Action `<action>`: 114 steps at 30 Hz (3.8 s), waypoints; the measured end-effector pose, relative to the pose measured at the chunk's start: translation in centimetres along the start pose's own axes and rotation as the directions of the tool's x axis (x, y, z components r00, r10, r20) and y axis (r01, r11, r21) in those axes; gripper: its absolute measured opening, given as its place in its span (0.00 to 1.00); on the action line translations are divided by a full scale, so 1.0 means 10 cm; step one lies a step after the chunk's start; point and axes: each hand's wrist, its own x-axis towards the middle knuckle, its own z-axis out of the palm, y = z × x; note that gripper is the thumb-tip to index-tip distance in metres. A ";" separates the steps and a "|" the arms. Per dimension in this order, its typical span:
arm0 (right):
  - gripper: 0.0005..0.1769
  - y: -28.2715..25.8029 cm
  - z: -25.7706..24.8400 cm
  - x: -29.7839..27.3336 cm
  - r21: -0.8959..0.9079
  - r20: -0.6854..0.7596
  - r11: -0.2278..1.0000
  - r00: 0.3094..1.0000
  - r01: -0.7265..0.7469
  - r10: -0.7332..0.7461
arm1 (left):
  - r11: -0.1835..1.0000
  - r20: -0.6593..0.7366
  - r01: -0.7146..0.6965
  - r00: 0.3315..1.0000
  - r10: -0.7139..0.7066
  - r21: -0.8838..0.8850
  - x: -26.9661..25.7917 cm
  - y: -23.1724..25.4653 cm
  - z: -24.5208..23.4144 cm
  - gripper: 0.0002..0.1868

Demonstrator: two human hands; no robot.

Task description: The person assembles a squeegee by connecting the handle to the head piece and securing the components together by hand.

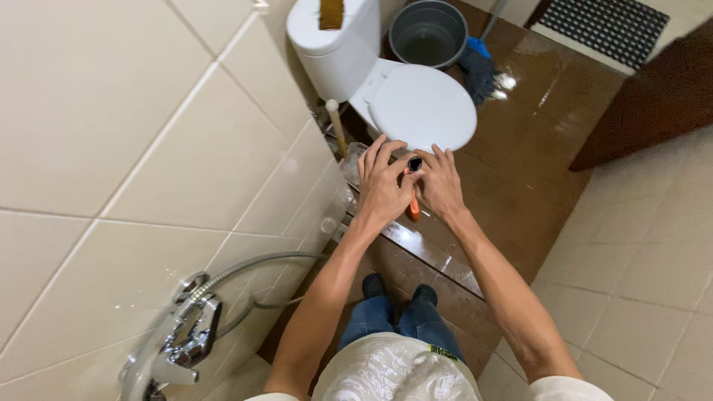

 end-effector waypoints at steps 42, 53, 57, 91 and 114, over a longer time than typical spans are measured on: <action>0.14 1.40 0.31 -1.63 -0.126 -0.103 0.955 0.961 -0.267 0.255 | 0.984 0.333 0.027 0.942 0.034 -0.178 -0.43 0.34 1.85 0.16; 0.16 0.40 0.77 -0.18 0.021 -0.127 0.996 0.988 -0.090 0.092 | 0.998 0.190 0.022 0.982 -0.009 -0.064 0.10 -0.63 0.66 0.11; 0.18 0.12 0.92 0.27 0.037 -0.103 0.998 0.993 -0.054 0.058 | 0.999 0.184 0.030 0.982 -0.031 0.012 0.30 -0.90 0.36 0.12; 0.35 0.53 -0.31 -0.35 0.065 0.162 0.993 0.983 -0.101 0.090 | 0.977 0.355 -0.148 0.915 0.194 -0.154 0.27 0.14 0.45 0.14; 0.27 2.07 -0.45 -2.72 0.058 -0.061 0.823 0.820 -0.566 0.568 | 0.954 0.126 0.029 0.992 0.009 -0.298 -0.65 1.69 2.71 0.21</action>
